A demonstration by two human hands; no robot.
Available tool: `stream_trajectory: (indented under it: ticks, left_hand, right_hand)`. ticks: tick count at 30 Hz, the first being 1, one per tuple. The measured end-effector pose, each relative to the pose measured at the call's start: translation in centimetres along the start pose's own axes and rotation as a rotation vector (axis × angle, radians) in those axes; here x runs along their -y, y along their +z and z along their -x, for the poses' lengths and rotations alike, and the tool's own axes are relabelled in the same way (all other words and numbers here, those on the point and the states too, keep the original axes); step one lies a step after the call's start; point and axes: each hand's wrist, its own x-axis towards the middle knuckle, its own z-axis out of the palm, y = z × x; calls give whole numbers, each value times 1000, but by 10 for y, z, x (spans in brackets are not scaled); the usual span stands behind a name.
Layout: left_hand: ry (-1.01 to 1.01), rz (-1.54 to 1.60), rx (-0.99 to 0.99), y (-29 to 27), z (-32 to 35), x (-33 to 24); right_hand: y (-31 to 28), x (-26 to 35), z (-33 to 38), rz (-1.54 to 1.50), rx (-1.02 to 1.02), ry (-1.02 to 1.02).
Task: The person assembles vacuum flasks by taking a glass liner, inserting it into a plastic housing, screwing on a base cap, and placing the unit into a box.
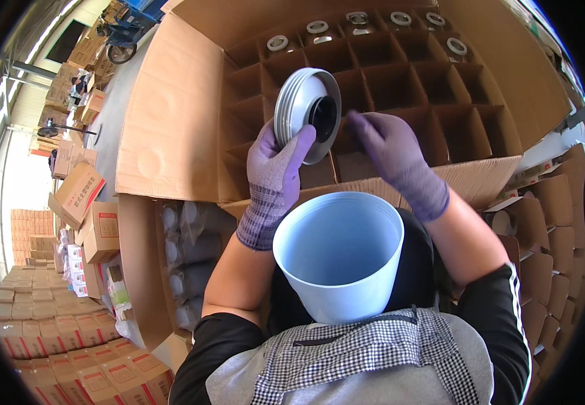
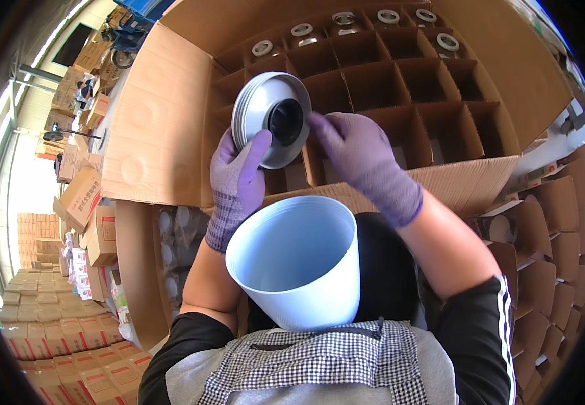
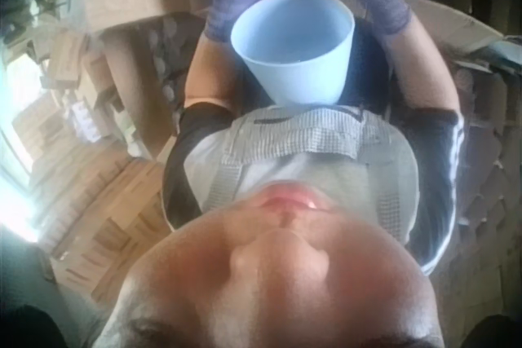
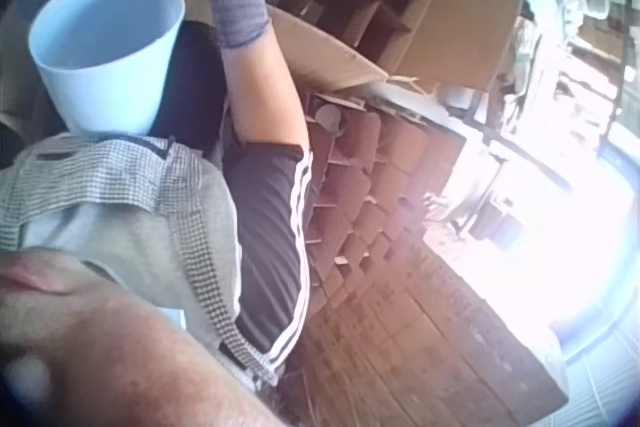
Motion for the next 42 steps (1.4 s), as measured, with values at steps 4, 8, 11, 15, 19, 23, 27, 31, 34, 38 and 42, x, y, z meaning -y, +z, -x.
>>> stream_trajectory:
  ticks: [4, 8, 11, 15, 19, 23, 27, 31, 34, 38, 42]
  left_hand:
    - [-50, 64, 73, 17, 7, -3]
    - [48, -29, 284, 17, -9, 7]
    - [-50, 137, 200, 30, -32, 14]
    - [-44, 356, 389, 65, -80, 36]
    - [389, -616, 100, 32, -227, 35]
    - [-127, -1669, 36, -20, -349, 43]
    - [-145, -1856, 156, -24, -366, 65]
    - [-122, -1822, 90, -23, -360, 62]
    - [50, -1822, -86, -28, -348, 28]
    - [458, -1665, -85, -8, -312, -80]
    - [476, -1066, 95, -24, -251, -153]
  right_hand:
    - [10, 8, 13, 326, -279, -375]
    - [-7, 2, 0, -422, -18, 138]
    - [-13, -1, -7, -96, -341, -137]
    - [-46, -13, -32, 319, -526, -336]
    - [-66, -22, -44, 561, -359, -112]
    - [-39, -8, -51, 764, -71, -32]
    - [-33, -21, -47, 916, -109, -8]
    - [-44, -18, -36, 892, -89, -2]
    - [-44, -14, -22, 798, -251, -174]
    - [-42, 8, -5, 329, -331, -264]
    - [-35, -27, -38, -371, -144, -99]
